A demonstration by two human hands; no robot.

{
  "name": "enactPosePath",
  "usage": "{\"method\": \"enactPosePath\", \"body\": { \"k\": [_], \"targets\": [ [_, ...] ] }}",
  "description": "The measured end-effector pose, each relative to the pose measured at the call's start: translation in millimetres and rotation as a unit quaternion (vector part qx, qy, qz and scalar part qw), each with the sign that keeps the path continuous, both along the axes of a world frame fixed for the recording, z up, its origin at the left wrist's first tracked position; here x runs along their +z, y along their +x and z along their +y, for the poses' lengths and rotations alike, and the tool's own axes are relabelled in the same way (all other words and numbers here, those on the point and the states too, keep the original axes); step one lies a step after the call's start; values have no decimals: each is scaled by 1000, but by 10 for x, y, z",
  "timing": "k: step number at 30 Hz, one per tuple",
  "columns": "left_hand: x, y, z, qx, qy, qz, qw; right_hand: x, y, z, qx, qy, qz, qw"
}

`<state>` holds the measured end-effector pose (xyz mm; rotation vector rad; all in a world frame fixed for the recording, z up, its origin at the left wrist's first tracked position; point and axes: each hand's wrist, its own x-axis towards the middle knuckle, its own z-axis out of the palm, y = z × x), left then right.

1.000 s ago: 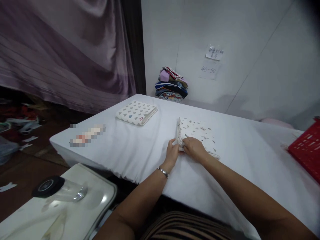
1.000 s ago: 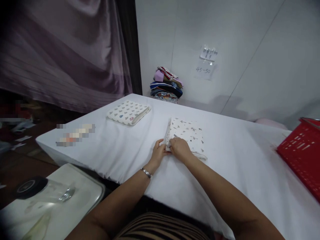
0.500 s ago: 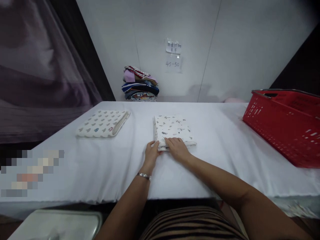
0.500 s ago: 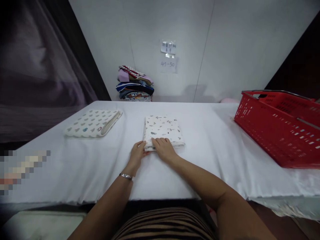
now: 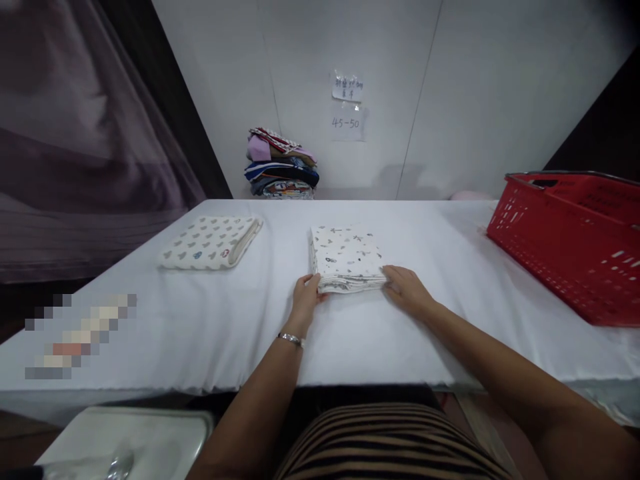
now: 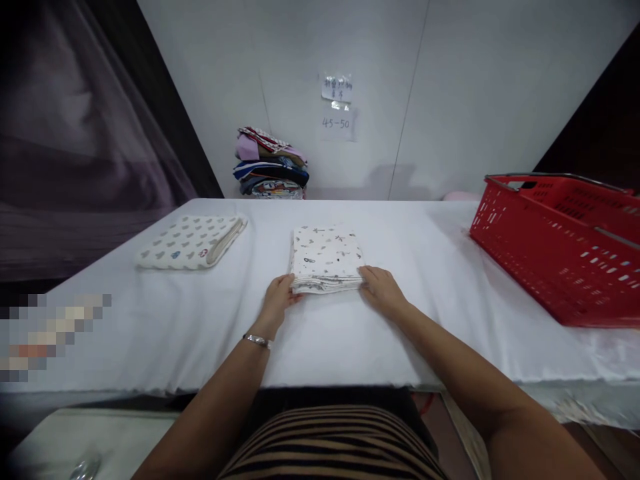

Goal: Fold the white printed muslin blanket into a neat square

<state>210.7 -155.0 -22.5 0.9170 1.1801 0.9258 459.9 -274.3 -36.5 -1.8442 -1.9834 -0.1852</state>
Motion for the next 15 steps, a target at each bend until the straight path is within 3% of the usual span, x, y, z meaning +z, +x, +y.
{"method": "enactPosePath", "body": {
  "k": [9,15],
  "targets": [
    [124,-19,-8,-9,-15,4,1000,-57,-7,79,-26,-36,70,997],
    [83,-13,-28,-7,-20,-4,1000,-97,142,151,-28,-16,102,994]
  ]
}}
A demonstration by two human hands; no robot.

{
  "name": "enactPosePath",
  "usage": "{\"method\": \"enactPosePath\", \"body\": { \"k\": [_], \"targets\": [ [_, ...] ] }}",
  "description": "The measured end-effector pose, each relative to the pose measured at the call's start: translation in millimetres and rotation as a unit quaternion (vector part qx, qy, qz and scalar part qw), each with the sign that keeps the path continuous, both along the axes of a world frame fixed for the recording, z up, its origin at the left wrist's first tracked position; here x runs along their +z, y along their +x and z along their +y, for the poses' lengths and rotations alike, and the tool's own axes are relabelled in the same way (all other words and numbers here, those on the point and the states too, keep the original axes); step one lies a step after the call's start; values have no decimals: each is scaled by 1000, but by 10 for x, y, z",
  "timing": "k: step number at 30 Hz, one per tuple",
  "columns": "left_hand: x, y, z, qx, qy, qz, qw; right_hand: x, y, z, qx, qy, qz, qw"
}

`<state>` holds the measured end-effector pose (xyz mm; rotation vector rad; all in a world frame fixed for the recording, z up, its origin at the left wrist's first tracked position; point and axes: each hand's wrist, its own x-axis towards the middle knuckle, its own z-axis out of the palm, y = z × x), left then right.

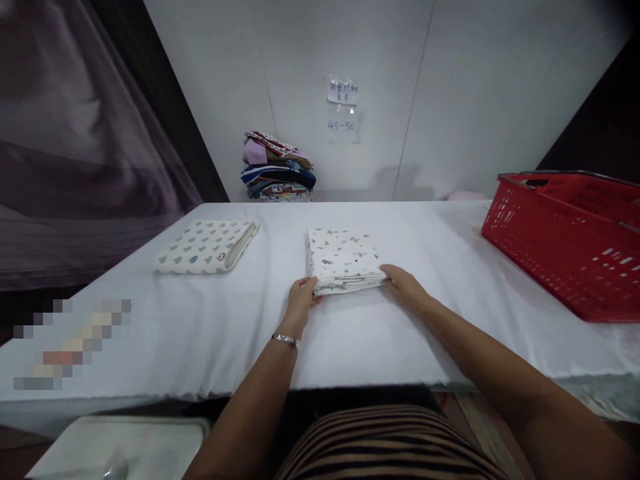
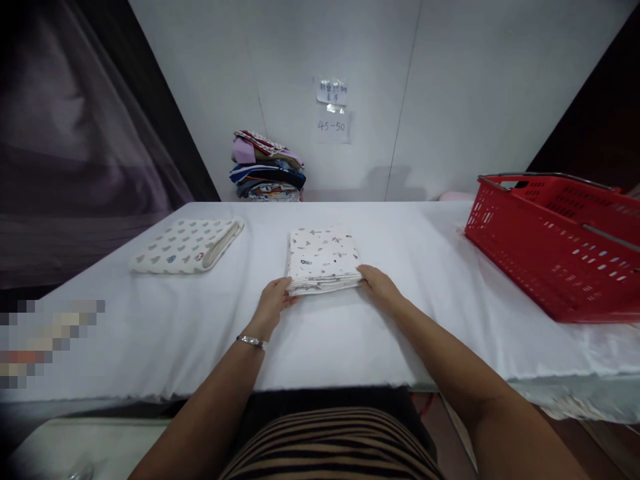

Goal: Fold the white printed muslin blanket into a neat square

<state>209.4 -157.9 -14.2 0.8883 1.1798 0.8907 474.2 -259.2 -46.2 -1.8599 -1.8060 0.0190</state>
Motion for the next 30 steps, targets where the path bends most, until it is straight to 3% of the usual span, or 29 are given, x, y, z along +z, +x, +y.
{"method": "enactPosePath", "body": {
  "k": [4,11,15,21,30],
  "targets": [
    [-75,59,-26,-15,8,22,1000,-75,89,32,-52,20,39,998],
    [-93,61,-32,-25,-15,21,999,-51,64,-62,-45,-15,41,998],
    [-66,47,-36,-43,-17,25,999,7,10,-47,-36,-41,122,991],
    [-40,46,-37,-63,-16,30,997,-87,-61,30,-61,9,192,980],
    [-10,9,-41,-86,-9,12,996,-35,-89,-30,-15,6,261,965]
  ]
}}
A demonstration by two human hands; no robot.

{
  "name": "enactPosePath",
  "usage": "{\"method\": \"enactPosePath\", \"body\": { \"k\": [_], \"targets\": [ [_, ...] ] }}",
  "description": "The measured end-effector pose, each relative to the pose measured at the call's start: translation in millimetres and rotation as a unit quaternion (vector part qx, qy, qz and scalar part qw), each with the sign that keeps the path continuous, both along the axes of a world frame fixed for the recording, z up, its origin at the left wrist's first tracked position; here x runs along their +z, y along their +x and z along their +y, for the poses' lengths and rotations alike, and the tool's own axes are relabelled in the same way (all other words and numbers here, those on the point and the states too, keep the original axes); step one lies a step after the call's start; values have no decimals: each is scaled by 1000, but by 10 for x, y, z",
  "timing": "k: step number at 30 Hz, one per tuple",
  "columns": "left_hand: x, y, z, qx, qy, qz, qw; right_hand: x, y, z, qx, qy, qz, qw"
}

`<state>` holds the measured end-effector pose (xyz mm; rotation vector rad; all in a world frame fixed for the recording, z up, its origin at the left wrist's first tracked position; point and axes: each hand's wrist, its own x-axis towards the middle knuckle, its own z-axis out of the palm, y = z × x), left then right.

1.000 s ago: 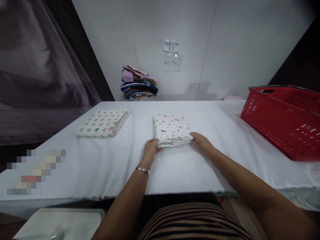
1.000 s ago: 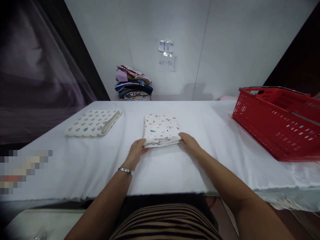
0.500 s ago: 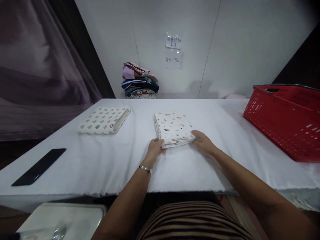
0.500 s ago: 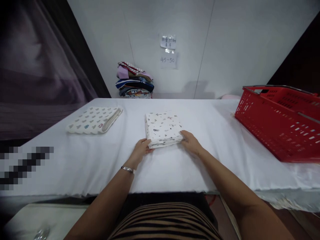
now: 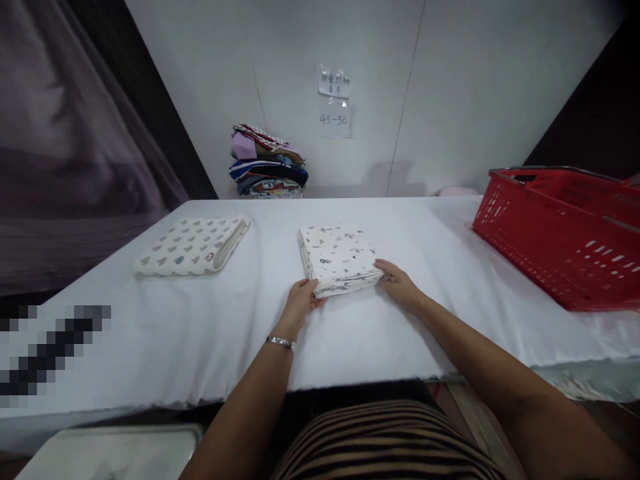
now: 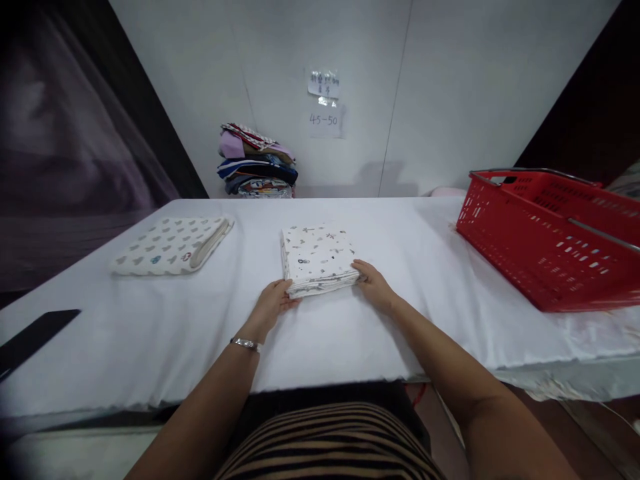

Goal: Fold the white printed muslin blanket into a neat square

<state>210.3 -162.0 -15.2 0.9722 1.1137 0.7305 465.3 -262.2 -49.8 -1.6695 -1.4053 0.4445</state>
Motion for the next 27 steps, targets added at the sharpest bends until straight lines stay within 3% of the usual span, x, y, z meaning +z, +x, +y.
{"method": "enactPosePath", "body": {
  "k": [7,10,16,27],
  "targets": [
    [-3,-9,10,-8,9,-9,1000,-177,56,67,-80,31,102,991],
    [-3,-12,16,-12,10,-2,1000,-237,61,97,-78,60,119,988],
    [-19,-7,24,-10,16,12,1000,-214,10,131,-98,61,119,986],
    [-1,8,-10,10,13,-7,1000,-61,-81,114,-154,-29,-139,978]
  ]
}}
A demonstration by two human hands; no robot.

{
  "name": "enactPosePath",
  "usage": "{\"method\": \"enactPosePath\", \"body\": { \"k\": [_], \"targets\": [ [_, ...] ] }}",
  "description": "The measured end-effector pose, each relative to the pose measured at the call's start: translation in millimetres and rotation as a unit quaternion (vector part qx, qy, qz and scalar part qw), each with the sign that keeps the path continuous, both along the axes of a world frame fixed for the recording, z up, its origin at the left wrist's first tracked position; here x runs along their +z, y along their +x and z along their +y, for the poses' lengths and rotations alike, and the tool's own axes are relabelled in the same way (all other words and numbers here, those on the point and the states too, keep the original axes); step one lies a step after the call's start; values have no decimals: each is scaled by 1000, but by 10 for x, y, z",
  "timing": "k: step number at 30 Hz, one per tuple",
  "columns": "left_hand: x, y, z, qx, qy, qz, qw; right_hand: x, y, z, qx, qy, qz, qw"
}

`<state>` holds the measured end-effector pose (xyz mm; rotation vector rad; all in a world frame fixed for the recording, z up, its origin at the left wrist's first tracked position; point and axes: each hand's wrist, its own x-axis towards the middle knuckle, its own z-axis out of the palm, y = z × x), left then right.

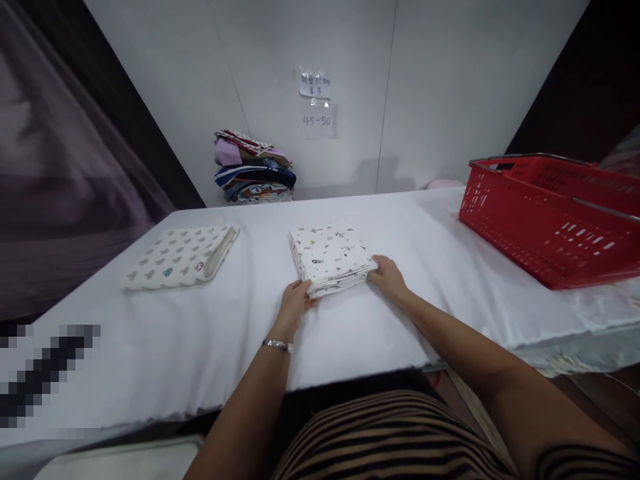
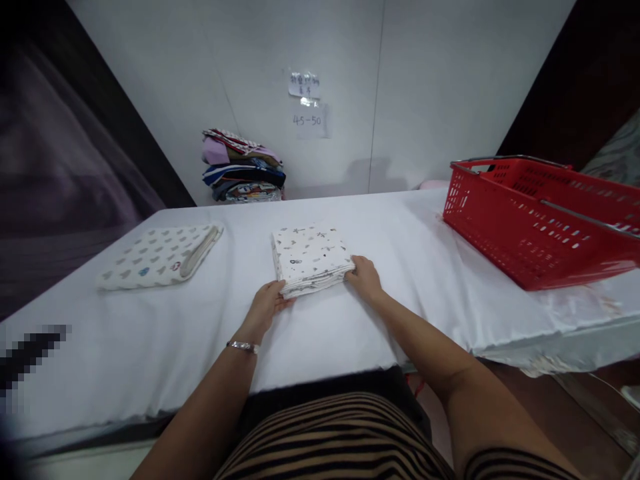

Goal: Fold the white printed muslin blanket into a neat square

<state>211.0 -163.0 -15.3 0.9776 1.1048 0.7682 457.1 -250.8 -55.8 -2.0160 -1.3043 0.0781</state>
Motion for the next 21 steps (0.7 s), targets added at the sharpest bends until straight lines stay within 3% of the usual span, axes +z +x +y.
{"method": "enactPosePath", "body": {
  "k": [6,13,21],
  "targets": [
    [-12,65,-29,57,6,24,998,-23,132,-40,20,10,-15,1000],
    [6,36,-23,19,-17,18,1000,83,108,-62,-22,-74,-9,997],
    [-51,85,-78,22,5,69,997,70,337,-85,47,-72,-10,996]
  ]
}}
